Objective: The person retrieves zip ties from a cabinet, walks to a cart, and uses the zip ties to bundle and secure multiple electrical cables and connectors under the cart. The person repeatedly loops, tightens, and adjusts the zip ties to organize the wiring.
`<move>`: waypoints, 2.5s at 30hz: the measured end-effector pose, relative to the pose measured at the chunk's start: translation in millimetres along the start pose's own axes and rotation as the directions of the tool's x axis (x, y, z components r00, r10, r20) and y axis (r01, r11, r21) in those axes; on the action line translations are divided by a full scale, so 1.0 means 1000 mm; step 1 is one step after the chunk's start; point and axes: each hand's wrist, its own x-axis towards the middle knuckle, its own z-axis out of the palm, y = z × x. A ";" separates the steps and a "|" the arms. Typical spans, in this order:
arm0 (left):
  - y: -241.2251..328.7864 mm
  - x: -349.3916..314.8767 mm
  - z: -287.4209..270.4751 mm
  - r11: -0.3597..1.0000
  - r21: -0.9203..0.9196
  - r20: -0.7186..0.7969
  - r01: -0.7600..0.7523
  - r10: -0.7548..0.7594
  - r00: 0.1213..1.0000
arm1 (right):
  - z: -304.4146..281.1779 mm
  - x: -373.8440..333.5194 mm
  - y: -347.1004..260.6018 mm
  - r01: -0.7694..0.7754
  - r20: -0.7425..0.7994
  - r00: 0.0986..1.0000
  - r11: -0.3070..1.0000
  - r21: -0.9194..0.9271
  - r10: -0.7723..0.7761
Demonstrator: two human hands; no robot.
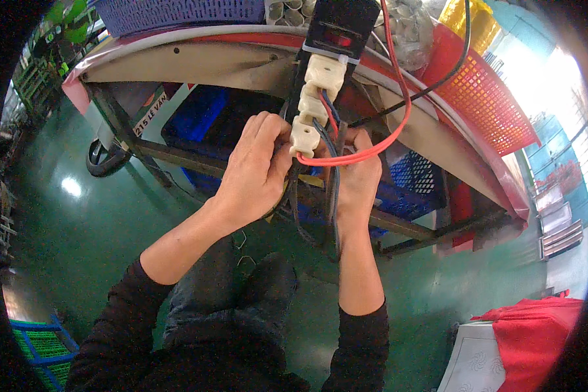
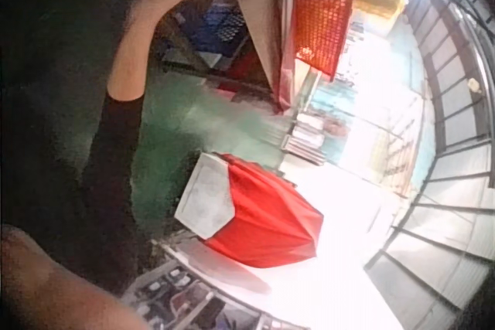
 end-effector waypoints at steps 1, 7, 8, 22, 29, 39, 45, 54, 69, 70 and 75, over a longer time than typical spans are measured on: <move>0.001 0.000 0.000 1.000 0.010 0.001 -0.009 0.009 1.000 | 0.001 -0.002 -0.001 0.020 -0.021 1.000 1.000 -0.011 -0.020; 0.008 -0.001 -0.003 0.974 -0.069 0.005 0.217 -0.217 0.976 | -0.002 -0.011 -0.002 0.193 0.036 0.980 0.980 0.040 -0.195; 0.010 -0.002 -0.002 0.962 -0.093 -0.004 0.255 -0.256 0.967 | -0.003 -0.011 -0.002 0.214 0.056 0.975 0.976 0.035 -0.216; 0.005 -0.001 -0.004 0.947 0.291 0.006 0.135 -0.143 0.990 | -0.002 -0.015 -0.009 0.109 0.111 0.988 0.994 0.024 -0.111; -0.008 0.015 -0.019 0.976 0.175 0.184 -0.127 0.094 0.978 | -0.003 -0.013 0.006 0.141 0.039 0.989 0.985 0.096 -0.145; -0.006 0.005 -0.011 0.999 -0.007 0.099 -0.031 0.032 0.995 | 0.005 -0.011 0.012 -0.001 0.135 0.989 0.916 0.402 -0.058; -0.006 -0.002 -0.006 0.908 0.387 -0.091 -0.159 0.209 0.974 | 0.003 -0.017 0.008 0.073 0.104 0.989 0.958 0.277 -0.105; -0.009 -0.011 0.003 0.953 0.299 -0.295 -0.050 0.142 0.945 | 0.001 -0.013 0.010 0.186 0.100 0.974 0.968 0.171 -0.204; -0.002 -0.015 0.001 0.964 -0.216 -0.206 0.155 -0.200 0.958 | -0.066 -0.033 -0.023 0.082 -0.462 0.886 0.994 0.071 -0.040; -0.003 -0.014 0.002 0.967 -0.212 -0.217 0.142 -0.189 0.958 | -0.074 -0.044 -0.024 0.128 -0.476 0.878 0.984 0.120 -0.056; -0.005 -0.008 0.002 0.978 -0.166 -0.203 0.130 -0.162 0.966 | -0.071 -0.065 -0.012 0.029 -0.331 0.944 0.997 0.077 -0.002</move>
